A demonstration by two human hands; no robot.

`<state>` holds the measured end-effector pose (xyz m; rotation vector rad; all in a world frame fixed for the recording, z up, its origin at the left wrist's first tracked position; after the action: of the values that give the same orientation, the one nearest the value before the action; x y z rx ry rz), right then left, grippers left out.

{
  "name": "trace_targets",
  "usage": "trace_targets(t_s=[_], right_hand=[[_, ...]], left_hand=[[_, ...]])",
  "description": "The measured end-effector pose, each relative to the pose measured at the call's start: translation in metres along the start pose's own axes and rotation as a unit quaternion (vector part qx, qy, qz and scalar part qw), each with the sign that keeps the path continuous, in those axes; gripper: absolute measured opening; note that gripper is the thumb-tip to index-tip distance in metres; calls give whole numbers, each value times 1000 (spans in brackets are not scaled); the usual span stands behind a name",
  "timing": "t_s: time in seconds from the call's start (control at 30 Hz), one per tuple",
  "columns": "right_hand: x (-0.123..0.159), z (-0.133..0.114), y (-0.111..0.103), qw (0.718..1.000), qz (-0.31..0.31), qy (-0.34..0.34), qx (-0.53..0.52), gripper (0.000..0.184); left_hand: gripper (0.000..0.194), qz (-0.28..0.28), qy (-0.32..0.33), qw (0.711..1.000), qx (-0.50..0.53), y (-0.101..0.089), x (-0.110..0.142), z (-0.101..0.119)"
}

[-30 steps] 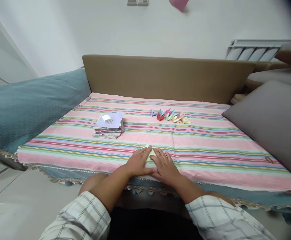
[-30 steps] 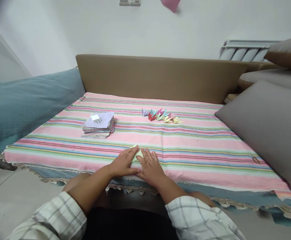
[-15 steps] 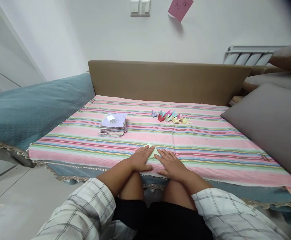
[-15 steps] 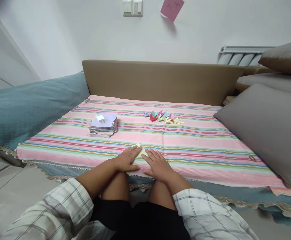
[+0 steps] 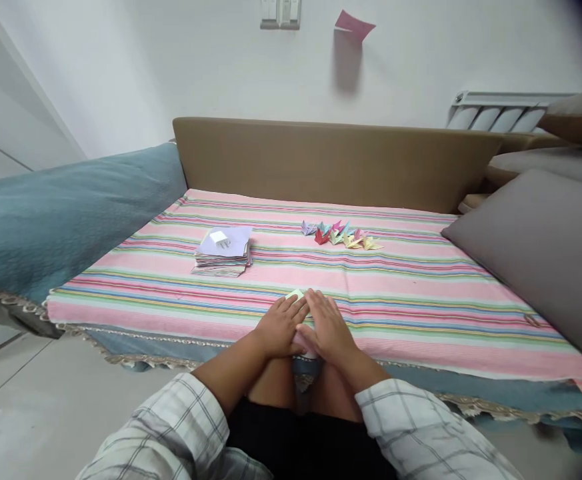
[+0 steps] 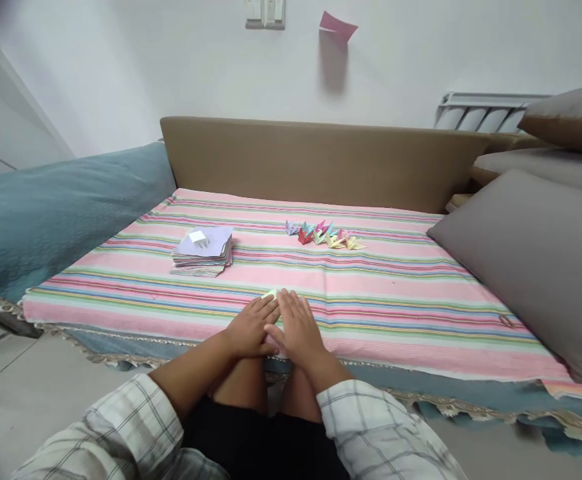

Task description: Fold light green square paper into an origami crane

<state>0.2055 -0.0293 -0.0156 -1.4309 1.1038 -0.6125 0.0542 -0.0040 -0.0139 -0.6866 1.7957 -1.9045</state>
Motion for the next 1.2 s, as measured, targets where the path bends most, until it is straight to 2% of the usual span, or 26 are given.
trace_targets(t_s=[0.1,0.2,0.4,0.6,0.83,0.97,1.2], right_hand=[[-16,-14,12,1000,-16,-13,-3,73],[-18,-14,21,1000,-27,-10,12,74],[-12,-10,27,999,-2,-32,40,80],[-11,-12,30,998,14,-31,49,85],[-11,-13,33,998,2,-12,61,82],[-11,-15,31,998,-7,1,67,76],[-11,-17,28,998,2,9,64,79]], left_hand=[[75,31,-7,999,15,-2,1,3],[67,42,-5,999,25,-2,2,4],[64,45,-17,997,53,-2,3,3],[71,9,-17,998,64,-4,10,-3],[72,-18,-92,995,38,-5,27,-8],[72,-8,-148,988,32,-1,33,-10],[76,-4,-241,970,34,-3,43,-19]])
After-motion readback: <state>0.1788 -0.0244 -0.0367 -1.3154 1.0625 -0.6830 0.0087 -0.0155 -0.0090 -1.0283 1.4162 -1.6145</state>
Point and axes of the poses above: each hand's wrist, its own x-axis away from the middle knuckle, its own y-axis out of the palm, z = x × y, the point moved 2 cm from there along -x, towards the middle knuckle, and after that the axes turned 12 degrees about -z, right-handed, at the moved point
